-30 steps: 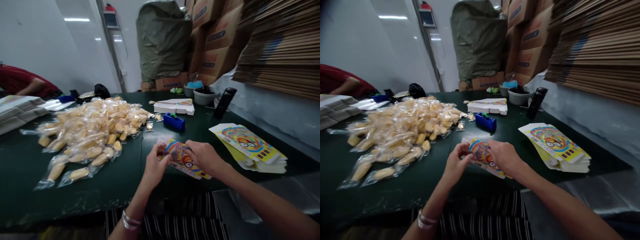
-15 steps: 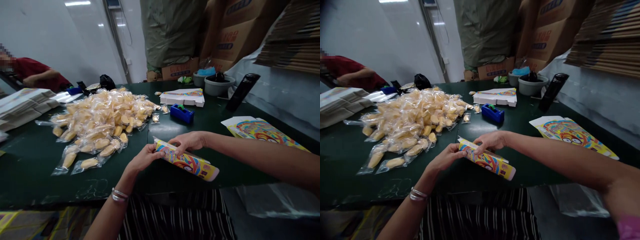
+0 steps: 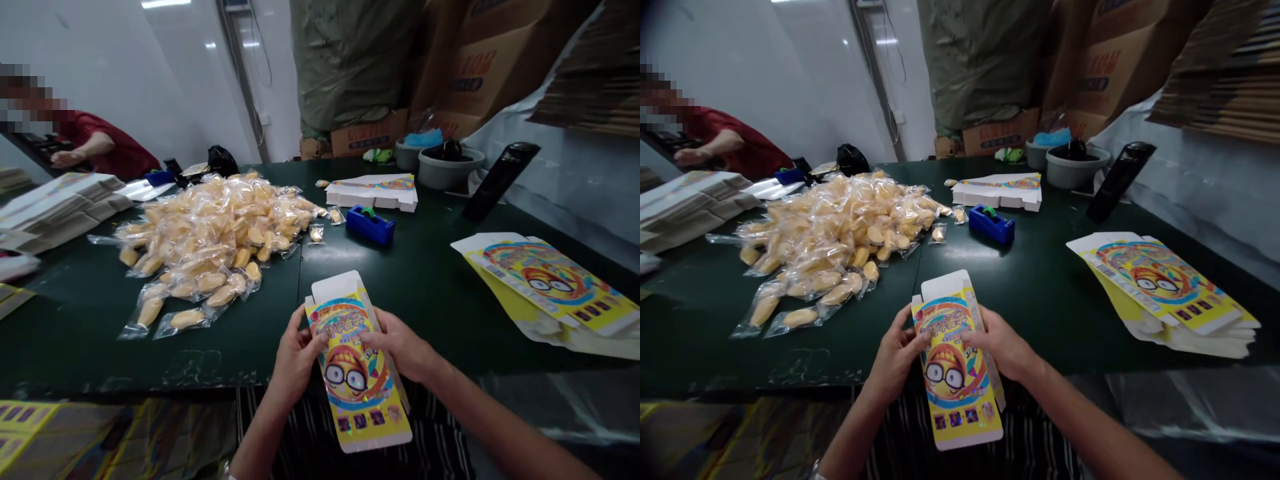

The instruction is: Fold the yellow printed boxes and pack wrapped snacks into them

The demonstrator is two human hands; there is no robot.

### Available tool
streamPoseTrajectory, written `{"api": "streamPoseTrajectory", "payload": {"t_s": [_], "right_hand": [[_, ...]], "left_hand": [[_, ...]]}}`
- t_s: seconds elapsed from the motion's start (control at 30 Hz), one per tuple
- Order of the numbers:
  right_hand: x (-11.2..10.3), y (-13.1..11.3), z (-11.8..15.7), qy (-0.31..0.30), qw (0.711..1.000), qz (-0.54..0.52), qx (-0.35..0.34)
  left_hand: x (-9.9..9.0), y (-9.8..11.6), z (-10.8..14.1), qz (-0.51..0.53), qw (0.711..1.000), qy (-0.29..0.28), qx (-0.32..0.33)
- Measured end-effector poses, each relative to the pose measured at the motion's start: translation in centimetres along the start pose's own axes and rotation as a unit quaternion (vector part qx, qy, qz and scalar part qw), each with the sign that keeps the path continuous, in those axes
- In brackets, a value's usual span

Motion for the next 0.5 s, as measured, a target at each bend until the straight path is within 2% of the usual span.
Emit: {"api": "streamPoseTrajectory", "payload": {"t_s": [0.07,0.13,0.2,0.3,0.43,0.5], "right_hand": [[-0.3,0.1,1.3,0.052,0.996,0.025,-0.073],[-0.4,0.2,2.6,0.082,0.989,0.058,-0.107],[-0.1,0.8,3.7,0.077,0.987,0.100,-0.099],[0.3,1.9,5.7,0.063,0.985,0.143,-0.076],[0.2,3.2,8.6,0.106,0.983,0.129,-0.071],[0.1,3.6,9.6,0.142,0.976,0.144,-0.081]], "left_hand": [[-0.3,-0.2,1.3,-0.001,1.000,0.026,0.008],[-0.5,0.1,2.5,0.002,0.999,0.026,0.023],[-0.5,-0.1,3.7,-0.004,1.000,0.005,0.023],[-0.4,-1.6,5.6,-0.018,1.000,-0.011,-0.004],[-0.2,-4.1,8.1,-0.036,0.999,0.015,-0.032],[-0.4,-4.9,8.9,-0.083,0.995,0.041,-0.038]]}}
Point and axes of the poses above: each hand's wrist, its own z-axis away from the middle knuckle, its own x-axis out of the palm, y = z × x, the point moved 8 cm from there along -z, towards the middle knuckle, and after that the axes turned 9 degrees about -z, right-handed, at the moved point
